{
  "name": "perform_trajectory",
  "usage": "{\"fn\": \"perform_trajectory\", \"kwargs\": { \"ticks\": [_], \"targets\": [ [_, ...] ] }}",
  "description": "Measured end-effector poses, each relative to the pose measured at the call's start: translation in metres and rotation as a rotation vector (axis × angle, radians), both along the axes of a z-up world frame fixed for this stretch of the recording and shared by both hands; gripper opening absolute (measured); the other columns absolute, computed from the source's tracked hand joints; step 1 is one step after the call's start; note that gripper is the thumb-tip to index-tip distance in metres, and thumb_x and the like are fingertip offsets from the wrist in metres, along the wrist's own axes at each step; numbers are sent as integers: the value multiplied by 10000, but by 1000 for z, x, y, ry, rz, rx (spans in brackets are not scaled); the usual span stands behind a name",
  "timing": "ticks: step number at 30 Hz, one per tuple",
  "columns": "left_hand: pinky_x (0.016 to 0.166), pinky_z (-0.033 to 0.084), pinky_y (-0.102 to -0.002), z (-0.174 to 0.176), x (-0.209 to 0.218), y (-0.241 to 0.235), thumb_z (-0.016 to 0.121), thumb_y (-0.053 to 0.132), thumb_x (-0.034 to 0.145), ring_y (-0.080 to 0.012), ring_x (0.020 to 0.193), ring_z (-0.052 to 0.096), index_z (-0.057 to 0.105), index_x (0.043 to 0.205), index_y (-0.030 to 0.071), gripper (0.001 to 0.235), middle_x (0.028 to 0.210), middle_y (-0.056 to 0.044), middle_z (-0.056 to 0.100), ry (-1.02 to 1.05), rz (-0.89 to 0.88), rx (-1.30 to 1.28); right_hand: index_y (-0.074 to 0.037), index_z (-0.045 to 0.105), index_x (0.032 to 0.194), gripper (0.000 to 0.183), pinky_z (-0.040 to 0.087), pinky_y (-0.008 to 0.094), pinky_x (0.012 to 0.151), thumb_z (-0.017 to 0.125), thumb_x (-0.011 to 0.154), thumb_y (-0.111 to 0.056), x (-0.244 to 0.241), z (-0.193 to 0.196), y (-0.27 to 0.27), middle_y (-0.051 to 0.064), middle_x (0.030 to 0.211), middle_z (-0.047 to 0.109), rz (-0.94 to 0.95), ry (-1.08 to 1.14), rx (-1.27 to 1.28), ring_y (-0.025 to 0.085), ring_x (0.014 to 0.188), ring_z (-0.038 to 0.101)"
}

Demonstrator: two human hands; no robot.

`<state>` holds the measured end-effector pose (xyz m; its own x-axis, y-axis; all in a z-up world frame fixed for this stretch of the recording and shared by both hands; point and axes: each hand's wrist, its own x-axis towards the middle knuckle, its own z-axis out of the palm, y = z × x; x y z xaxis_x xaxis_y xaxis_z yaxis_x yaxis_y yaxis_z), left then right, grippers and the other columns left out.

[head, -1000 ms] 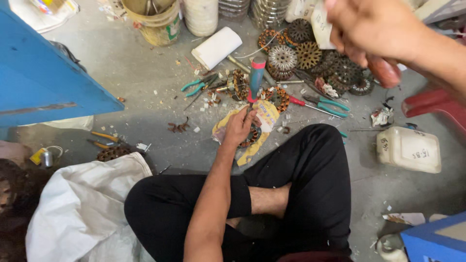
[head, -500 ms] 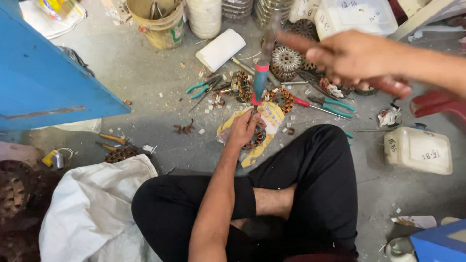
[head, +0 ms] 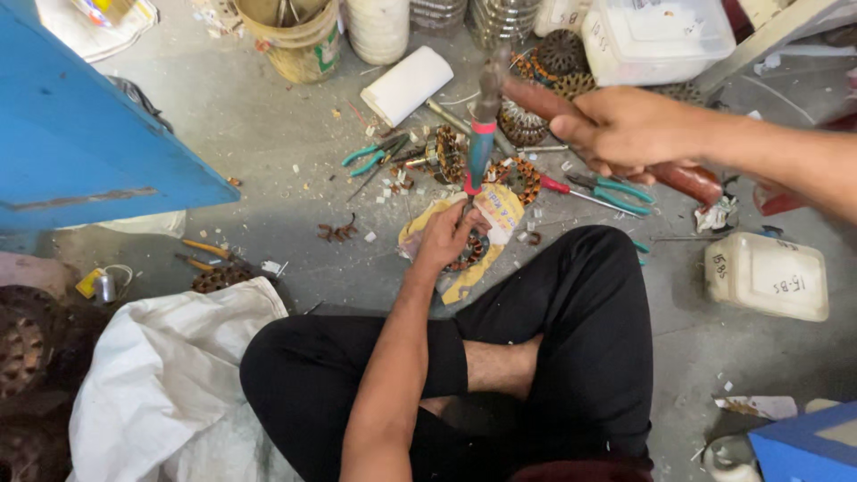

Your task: The person sits on the floor and uses a screwdriver and pliers to separate and clean copper-wound fan stators, occasionally striking the components with a hammer.

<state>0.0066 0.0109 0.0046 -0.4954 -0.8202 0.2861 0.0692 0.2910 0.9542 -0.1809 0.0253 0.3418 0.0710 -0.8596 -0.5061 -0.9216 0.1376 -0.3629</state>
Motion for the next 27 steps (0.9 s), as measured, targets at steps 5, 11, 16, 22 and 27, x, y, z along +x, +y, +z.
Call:
{"fn": "perform_trajectory", "kwargs": {
  "ticks": [5,11,16,22,27],
  "targets": [
    [774,608,-315,-9,-3,-4,506,279,1099,-173,831,783,661,1082,-13,330,896,-88,788,9,1,91,13,563,838,554,427,373,392,388,1131,-424,-22,11,-22,73,579,527,-258,-267,-407,179,403,476],
    [747,603,-309,2,0,0,522,304,1065,-159,813,777,661,1170,-7,356,890,-83,786,-42,25,110,12,565,883,523,480,369,376,446,1069,-462,-1,-24,14,97,578,635,-63,-45,-288,191,355,555],
    [783,598,-303,-3,3,-1,515,326,1091,-154,826,774,659,1227,-3,384,914,-87,792,-21,14,133,11,521,1095,336,441,311,369,503,1113,-324,-6,-53,17,99,715,626,-220,-491,-376,130,430,510],
    [910,581,-327,-9,4,-8,503,131,1026,-205,983,751,610,1348,10,360,1069,-103,769,295,-113,397,9,327,1332,627,489,270,385,819,953,-79,13,-149,-7,113,1115,712,-310,-845,-714,104,515,602],
    [921,538,-320,-34,4,-23,480,-97,817,-216,1041,721,663,1203,-16,435,1076,-88,757,186,30,425,3,404,1240,596,485,280,386,880,891,-82,39,-212,-24,109,1001,677,-507,-1085,-587,113,496,584]
  ]
}}
